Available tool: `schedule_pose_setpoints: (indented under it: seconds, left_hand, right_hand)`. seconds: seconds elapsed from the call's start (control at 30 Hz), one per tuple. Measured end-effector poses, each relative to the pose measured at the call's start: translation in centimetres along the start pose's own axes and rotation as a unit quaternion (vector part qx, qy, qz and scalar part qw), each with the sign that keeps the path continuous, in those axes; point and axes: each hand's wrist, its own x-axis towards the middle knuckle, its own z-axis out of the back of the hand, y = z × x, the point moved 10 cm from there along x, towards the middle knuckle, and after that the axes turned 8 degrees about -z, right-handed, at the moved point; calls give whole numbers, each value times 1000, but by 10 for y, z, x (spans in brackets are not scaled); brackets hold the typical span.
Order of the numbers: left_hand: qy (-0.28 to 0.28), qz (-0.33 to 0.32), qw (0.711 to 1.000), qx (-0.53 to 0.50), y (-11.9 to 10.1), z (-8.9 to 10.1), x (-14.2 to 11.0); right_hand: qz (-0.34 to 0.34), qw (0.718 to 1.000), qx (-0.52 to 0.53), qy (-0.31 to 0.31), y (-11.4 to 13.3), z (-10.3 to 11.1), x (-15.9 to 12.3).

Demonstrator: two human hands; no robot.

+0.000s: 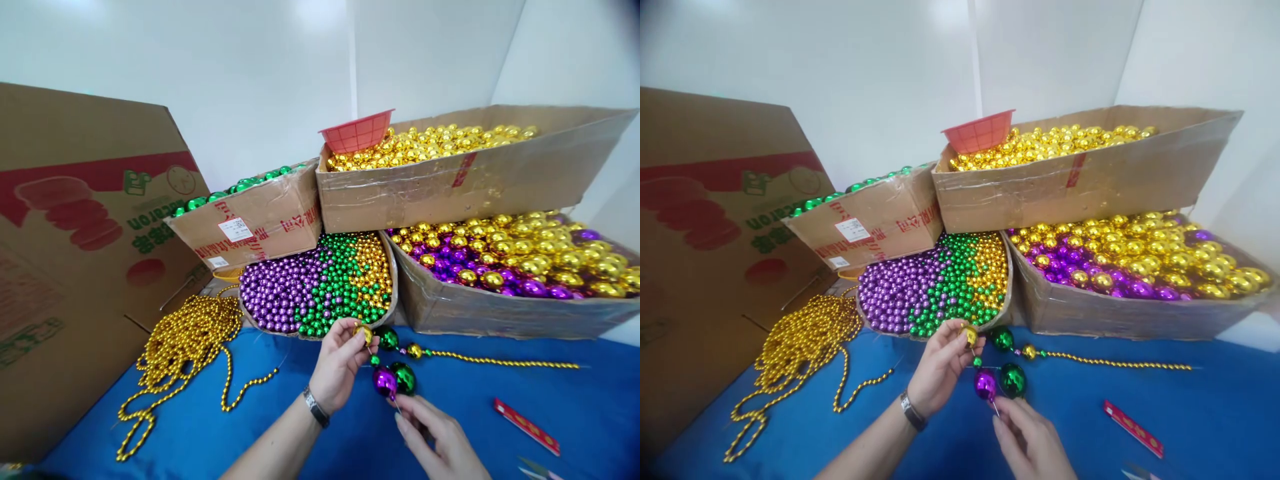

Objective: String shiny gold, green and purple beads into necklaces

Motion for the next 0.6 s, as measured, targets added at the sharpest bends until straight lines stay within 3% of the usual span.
schedule_pose_setpoints:
  seconds: [0.2, 0.43, 0.6]
  left_hand:
    - [6, -10, 1000, 1, -7, 1, -6]
    - [3, -12, 1000, 5, -12, 4, -11]
    - [6, -17, 1000, 5, -14, 5, -13]
  right_hand:
    - [-23, 999, 27, 20, -7, -6, -2]
    - [-162, 968, 191, 25, -45, -22, -7]
    - [-171, 964, 202, -2, -43, -18, -8]
